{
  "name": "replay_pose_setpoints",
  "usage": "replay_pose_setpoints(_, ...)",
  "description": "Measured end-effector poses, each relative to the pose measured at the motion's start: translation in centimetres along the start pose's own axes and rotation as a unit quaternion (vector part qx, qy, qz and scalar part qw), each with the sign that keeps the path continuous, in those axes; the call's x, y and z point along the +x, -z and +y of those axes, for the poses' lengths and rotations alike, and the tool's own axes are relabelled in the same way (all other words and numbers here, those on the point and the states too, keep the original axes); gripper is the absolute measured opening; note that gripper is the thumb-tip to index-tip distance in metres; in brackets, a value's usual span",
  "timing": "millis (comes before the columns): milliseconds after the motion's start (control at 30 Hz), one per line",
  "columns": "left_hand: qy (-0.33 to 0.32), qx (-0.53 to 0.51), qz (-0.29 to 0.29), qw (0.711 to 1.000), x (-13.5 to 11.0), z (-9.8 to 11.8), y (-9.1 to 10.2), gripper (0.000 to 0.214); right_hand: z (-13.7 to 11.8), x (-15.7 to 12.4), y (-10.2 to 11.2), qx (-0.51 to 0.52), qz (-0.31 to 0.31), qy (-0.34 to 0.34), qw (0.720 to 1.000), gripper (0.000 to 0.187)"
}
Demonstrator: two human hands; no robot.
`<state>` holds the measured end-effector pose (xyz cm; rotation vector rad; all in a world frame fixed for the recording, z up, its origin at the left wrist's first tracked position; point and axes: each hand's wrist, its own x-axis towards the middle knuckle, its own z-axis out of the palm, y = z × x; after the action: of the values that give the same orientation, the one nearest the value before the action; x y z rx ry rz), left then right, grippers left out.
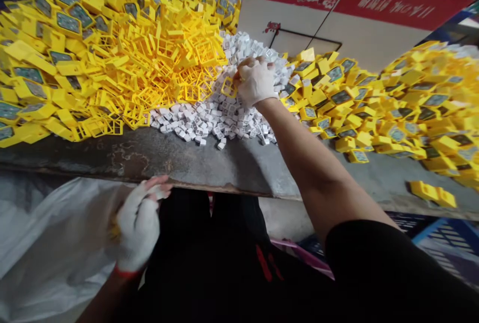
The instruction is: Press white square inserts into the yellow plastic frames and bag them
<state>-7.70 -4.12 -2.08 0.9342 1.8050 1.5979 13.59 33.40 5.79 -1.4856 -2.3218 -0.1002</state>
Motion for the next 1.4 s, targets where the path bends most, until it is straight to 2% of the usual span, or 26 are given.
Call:
replay_pose_setpoints(33,0.055,-0.095,-0.03,0.993,0.1,0.8,-1.7,0.022,-0.5,-1.4,0.4,0.006,0.004,0.013,1.0,0.02)
replay_pose_setpoints(67,0.117,-0.182,-0.082,0.973,0.2,1.5,-3.2,0.026,-1.2,-3.4,0.8,0.015,0.007,0.038,0.999,0.02)
replay_pose_setpoints(100,0.173,-0.249,-0.143,0.942,0.3,2.0,-4.5,0.035,-2.1,-5.9,1.1,0.028,0.007,0.076,0.997,0.02)
replay_pose_setpoints(167,0.243,-0.346,-0.239,0.874,0.3,2.3,-6.4,0.054,-3.9,-11.9,1.4,0.06,-0.011,0.179,0.982,0.017)
replay_pose_setpoints(233,0.275,-0.382,-0.282,0.836,-0.2,1.9,-7.3,0.056,-5.1,-18.1,1.4,0.1,-0.05,0.259,0.959,0.017)
replay_pose_setpoints(300,0.302,-0.382,-0.289,0.824,-1.1,1.0,-7.4,0.049,-5.0,-22.6,0.9,0.163,-0.063,0.288,0.941,0.021)
replay_pose_setpoints(333,0.318,-0.377,-0.287,0.821,-1.6,0.5,-7.2,0.047,-4.4,-23.9,0.5,0.199,-0.072,0.283,0.936,0.022)
replay_pose_setpoints(367,0.332,-0.374,-0.279,0.82,-2.1,0.2,-6.9,0.047,-3.5,-24.4,-0.1,0.229,-0.077,0.261,0.935,0.022)
replay_pose_setpoints(433,0.343,-0.375,-0.248,0.825,-2.6,-0.3,-6.4,0.048,-1.4,-23.5,-1.3,0.248,-0.078,0.179,0.949,0.025)
replay_pose_setpoints(500,0.336,-0.385,-0.211,0.833,-2.6,-0.3,-6.3,0.045,0.1,-21.4,-2.5,0.208,-0.077,0.089,0.971,0.034)
replay_pose_setpoints(567,0.329,-0.397,-0.185,0.837,-2.4,0.0,-6.3,0.038,0.4,-19.2,-3.4,0.151,-0.096,0.042,0.983,0.04)
replay_pose_setpoints(667,0.334,-0.401,-0.166,0.837,-2.0,0.4,-6.6,0.033,-1.1,-17.5,-3.8,0.093,-0.138,0.038,0.985,0.035)
replay_pose_setpoints(800,0.346,-0.392,-0.155,0.838,-1.9,0.4,-6.4,0.029,-3.3,-17.2,-3.2,0.069,-0.174,0.04,0.981,0.021)
replay_pose_setpoints(1000,0.379,-0.356,-0.147,0.842,-1.9,1.3,-6.8,0.016,-3.8,-16.7,-2.4,0.057,-0.248,0.032,0.967,0.016)
replay_pose_setpoints(1067,0.388,-0.35,-0.147,0.84,-1.9,1.5,-7.0,0.019,-3.1,-17.2,-2.3,0.096,-0.234,0.026,0.967,0.019)
replay_pose_setpoints(1233,0.385,-0.368,-0.144,0.834,-2.1,1.2,-7.0,0.024,-0.8,-19.8,-2.4,0.191,-0.131,0.007,0.973,0.034)
replay_pose_setpoints(1333,0.372,-0.371,-0.151,0.837,-2.1,1.1,-6.9,0.02,-0.8,-20.8,-3.2,0.183,-0.129,0.019,0.974,0.041)
replay_pose_setpoints(1400,0.367,-0.374,-0.157,0.837,-2.0,1.2,-7.0,0.019,-1.4,-21.2,-3.5,0.174,-0.128,0.034,0.976,0.032)
